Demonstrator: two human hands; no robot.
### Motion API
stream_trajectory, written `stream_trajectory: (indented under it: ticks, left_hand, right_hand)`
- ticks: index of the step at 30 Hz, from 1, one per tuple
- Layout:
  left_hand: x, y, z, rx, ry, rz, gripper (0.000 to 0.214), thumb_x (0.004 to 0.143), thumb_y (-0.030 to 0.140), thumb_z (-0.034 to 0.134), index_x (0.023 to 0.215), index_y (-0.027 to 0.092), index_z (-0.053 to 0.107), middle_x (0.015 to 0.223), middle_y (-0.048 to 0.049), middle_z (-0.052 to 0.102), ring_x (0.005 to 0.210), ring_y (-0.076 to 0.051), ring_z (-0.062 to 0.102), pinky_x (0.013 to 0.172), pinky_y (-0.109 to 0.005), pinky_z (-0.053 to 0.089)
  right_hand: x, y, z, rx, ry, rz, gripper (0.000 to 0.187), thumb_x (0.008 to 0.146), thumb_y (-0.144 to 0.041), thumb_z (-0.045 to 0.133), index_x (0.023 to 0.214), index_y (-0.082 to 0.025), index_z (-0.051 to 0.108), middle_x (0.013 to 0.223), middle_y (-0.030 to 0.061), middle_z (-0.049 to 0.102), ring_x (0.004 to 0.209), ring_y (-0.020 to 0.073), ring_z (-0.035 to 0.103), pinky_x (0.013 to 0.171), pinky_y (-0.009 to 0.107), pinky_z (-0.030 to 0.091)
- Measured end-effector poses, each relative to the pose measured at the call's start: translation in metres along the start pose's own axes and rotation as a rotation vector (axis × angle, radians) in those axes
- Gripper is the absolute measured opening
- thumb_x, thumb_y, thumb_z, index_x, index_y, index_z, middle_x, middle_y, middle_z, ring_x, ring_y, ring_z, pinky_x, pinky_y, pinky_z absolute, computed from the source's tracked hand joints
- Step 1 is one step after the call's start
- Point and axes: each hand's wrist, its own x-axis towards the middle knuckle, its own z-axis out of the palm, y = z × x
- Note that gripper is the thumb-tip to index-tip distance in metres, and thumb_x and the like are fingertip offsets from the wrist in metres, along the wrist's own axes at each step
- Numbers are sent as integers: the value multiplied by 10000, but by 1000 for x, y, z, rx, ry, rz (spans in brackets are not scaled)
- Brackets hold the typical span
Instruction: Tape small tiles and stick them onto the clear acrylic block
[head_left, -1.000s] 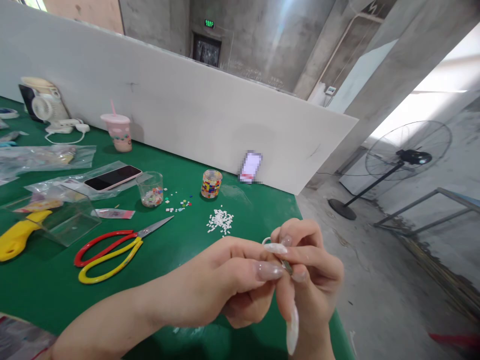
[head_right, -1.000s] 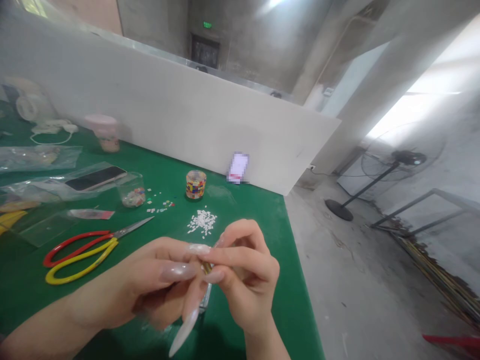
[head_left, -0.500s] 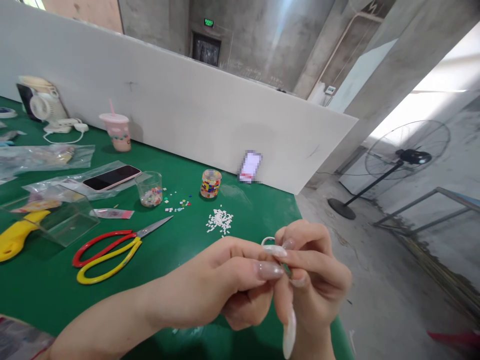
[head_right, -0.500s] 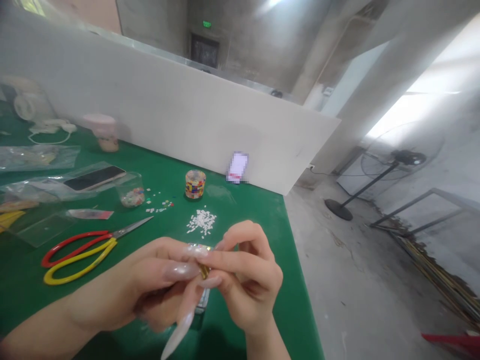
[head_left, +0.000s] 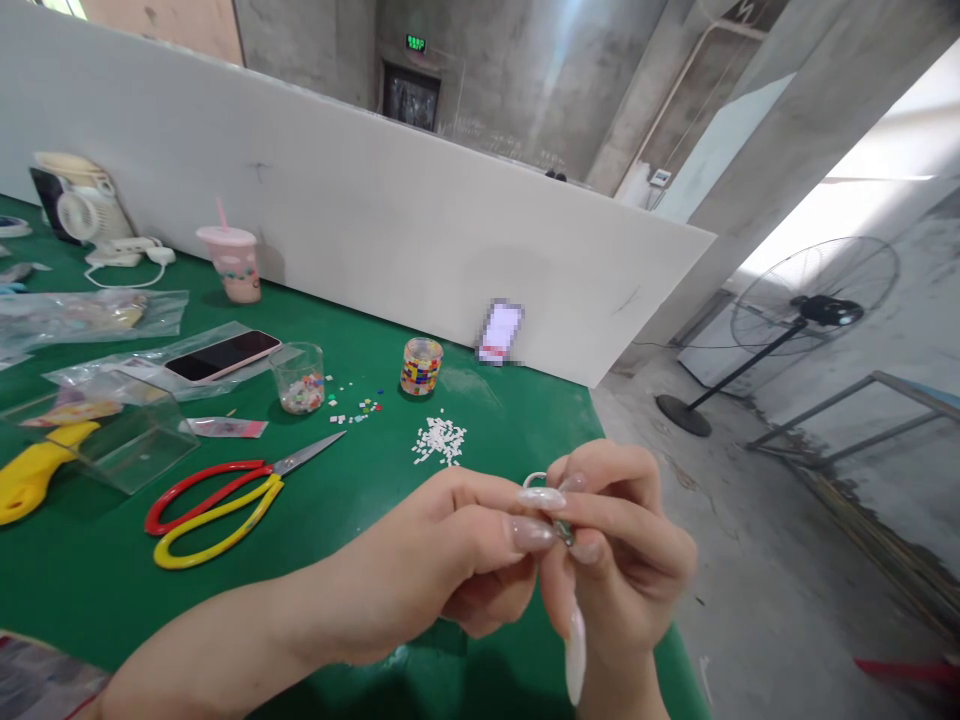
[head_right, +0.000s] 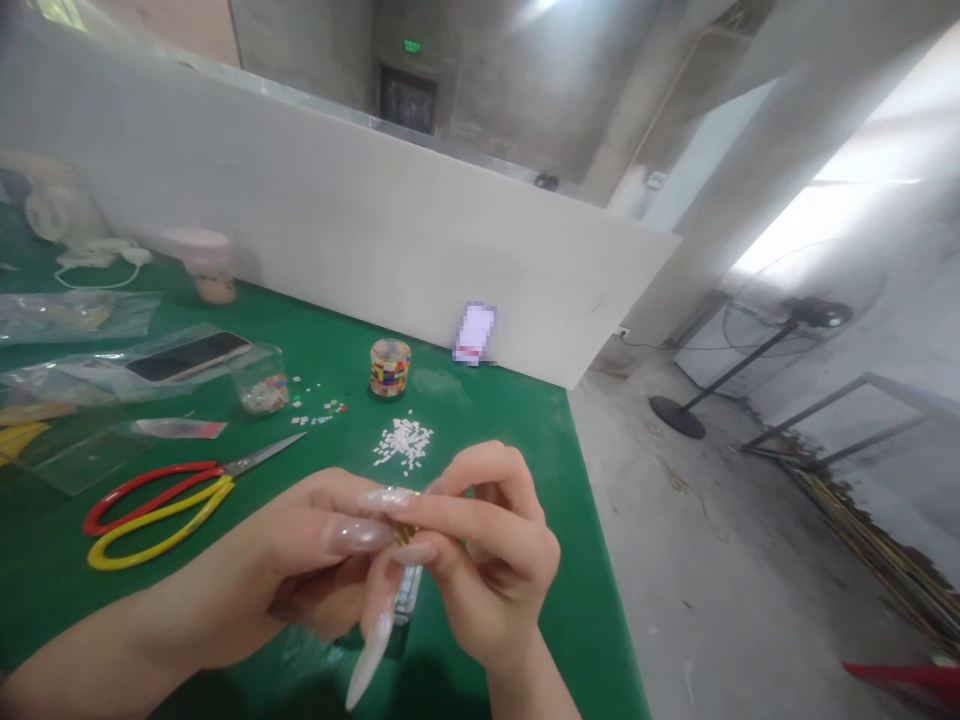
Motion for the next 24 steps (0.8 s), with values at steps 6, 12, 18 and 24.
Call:
stream_trajectory:
  ticks: [6, 12, 18, 24]
  left_hand:
    - [2, -3, -1, 11, 47, 21, 290, 829, 348, 539, 632, 139, 573, 450, 73, 361, 386, -54, 227, 405, -240, 154]
    - [2, -3, -2, -4, 38, 48, 333, 860, 337, 539, 589, 184, 421, 445, 84, 341, 393, -49, 230, 410, -234, 163]
    - [-1, 2, -2, -10, 26, 28, 254, 831, 366, 582, 691, 157, 548, 460, 87, 389, 381, -46, 235, 398, -231, 152]
    - [-1, 1, -5, 9, 16, 53, 246, 890, 326, 535, 773, 131, 629, 473, 82, 386, 396, -49, 244, 400, -212, 187]
  right_hand:
    - [-3, -1, 4, 135, 24, 161, 181, 953, -339, 604, 1001, -354, 777, 843, 8, 550, 736, 141, 558, 590, 296, 489]
    - [-3, 3, 5, 199, 57, 213, 175, 950, -342, 607, 982, -368, 778, 859, 1, 561, 738, 131, 569, 624, 290, 498]
    - [1, 2, 1, 119, 27, 196, 169, 937, -362, 623, 1001, -400, 776, 826, 8, 564, 722, 143, 570, 595, 295, 507]
    - [3, -2, -3, 58, 8, 168, 160, 930, -334, 641, 997, -377, 779, 831, 6, 566, 732, 140, 577, 602, 291, 512]
